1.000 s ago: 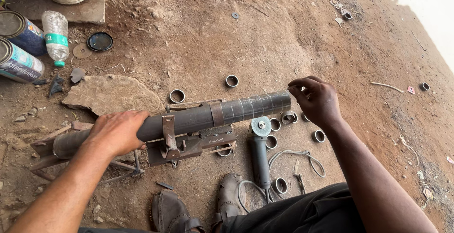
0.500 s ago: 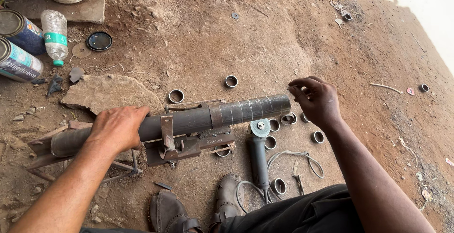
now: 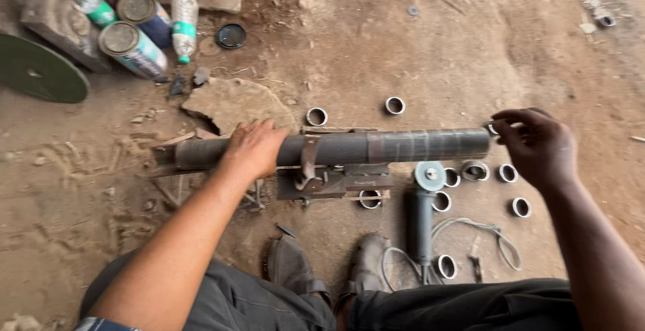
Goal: The person sits on the ground and uses a small metal ring and a scribe to mark evenly spaced lines around a long metal pipe clamped in a stand. They repeatedly rotate the pipe and scribe along the circumference to create measurement marks.
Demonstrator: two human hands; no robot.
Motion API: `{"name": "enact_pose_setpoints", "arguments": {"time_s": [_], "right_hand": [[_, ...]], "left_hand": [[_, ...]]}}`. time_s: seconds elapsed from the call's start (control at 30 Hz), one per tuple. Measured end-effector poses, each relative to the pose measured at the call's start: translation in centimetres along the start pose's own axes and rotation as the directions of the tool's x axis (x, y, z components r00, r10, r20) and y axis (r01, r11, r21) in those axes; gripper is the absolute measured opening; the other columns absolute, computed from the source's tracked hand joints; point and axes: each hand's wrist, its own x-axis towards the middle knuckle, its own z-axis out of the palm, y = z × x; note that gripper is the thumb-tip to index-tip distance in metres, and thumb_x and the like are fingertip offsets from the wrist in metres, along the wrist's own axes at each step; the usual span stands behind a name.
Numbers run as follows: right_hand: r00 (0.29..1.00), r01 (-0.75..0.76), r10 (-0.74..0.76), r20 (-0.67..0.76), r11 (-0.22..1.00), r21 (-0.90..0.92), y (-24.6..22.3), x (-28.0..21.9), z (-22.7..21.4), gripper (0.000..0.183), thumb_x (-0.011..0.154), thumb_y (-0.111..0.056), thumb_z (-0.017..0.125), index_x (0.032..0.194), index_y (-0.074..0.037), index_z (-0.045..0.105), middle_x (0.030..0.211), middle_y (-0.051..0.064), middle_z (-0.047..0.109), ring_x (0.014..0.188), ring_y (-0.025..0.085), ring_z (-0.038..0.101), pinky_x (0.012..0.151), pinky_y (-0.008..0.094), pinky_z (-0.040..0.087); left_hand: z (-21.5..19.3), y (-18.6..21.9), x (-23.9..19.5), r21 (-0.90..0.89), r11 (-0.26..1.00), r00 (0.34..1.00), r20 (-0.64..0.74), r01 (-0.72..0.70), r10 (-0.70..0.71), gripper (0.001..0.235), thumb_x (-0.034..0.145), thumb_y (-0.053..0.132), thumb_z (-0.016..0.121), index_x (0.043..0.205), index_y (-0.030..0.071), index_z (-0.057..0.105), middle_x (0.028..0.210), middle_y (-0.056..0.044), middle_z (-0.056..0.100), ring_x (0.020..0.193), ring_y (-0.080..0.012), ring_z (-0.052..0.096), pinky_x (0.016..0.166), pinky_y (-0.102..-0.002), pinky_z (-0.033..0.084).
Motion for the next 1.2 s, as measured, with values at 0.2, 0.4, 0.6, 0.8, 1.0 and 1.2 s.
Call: {"name": "enact_pose_setpoints", "arguments": {"time_s": [0.2,0.4,0.6,0.8,1.0,1.2], "right_hand": [[0.999,-0.028,0.027,-0.033,0.999,-0.025,-0.3,-0.4,-0.5,0.014,0.097,-0.015,0.075,0.109,-0.009,0.078,0.106,0.007,0.076,0.089,0.016,0.076,0.076,0.029,0.062],[0.999,0.029,-0.032,-0.029,0.996,-0.090,-0.6,0.2,-1.0,0.013,0.098,-0.015,0.074,0.109,-0.010,0.078,0.106,0.007,0.076,0.090,0.017,0.076,0.079,0.030,0.063],[1.000,0.013,-0.015,-0.016,0.996,-0.086,-0.5,0.1,-0.6,0.013,0.098,-0.017,0.073,0.108,-0.010,0.078,0.108,0.006,0.076,0.090,0.016,0.076,0.080,0.030,0.064],[1.000,0.014,-0.014,-0.003,0.997,-0.080,-0.4,-0.1,-0.7,0.013,0.096,-0.018,0.074,0.107,-0.010,0.078,0.108,0.006,0.076,0.090,0.017,0.076,0.078,0.031,0.065],[1.000,0.006,-0.007,-0.003,0.997,-0.080,-0.2,0.2,-1.0,0.015,0.097,-0.020,0.073,0.108,-0.010,0.077,0.108,0.006,0.075,0.091,0.017,0.076,0.079,0.032,0.064],[1.000,-0.007,0.008,0.008,0.996,-0.084,0.1,0.1,-1.0,0.016,0.096,-0.021,0.073,0.108,-0.010,0.078,0.107,0.007,0.075,0.089,0.017,0.075,0.079,0.032,0.064]], "left_hand": [[-2.8,-1.2,-0.7,-0.199,0.979,0.965,0.260,0.045,0.009,0.081,0.072,-0.005,0.074,0.146,0.021,0.052,0.135,-0.012,0.064,0.126,-0.0306,0.061,0.109,-0.043,0.050],[-2.0,0.3,-1.6,0.005,0.999,0.991,0.127,0.037,-0.038,0.060,0.077,-0.002,0.077,0.132,0.012,0.060,0.118,-0.008,0.069,0.115,-0.0265,0.068,0.109,-0.043,0.053],[-0.8,0.1,-1.2,0.129,0.991,0.998,0.069,-0.021,0.012,0.061,0.075,0.005,0.080,0.131,0.016,0.057,0.134,-0.006,0.055,0.133,-0.0248,0.051,0.111,-0.045,0.043],[-0.4,-1.3,-0.3,-0.145,0.987,0.972,0.233,0.068,-0.032,0.076,0.072,0.003,0.082,0.139,0.016,0.049,0.125,-0.010,0.061,0.120,-0.0306,0.061,0.111,-0.047,0.047],[0.7,0.7,-1.3,0.036,0.995,0.993,0.076,0.090,-0.093,0.054,0.084,-0.011,0.067,0.133,0.009,0.057,0.118,-0.011,0.068,0.117,-0.0275,0.069,0.107,-0.040,0.058],[-2.4,-1.1,-0.5,-0.214,0.974,0.955,0.296,0.075,-0.008,0.087,0.074,0.000,0.082,0.149,0.017,0.043,0.142,-0.015,0.053,0.123,-0.0320,0.055,0.109,-0.045,0.044]]}}
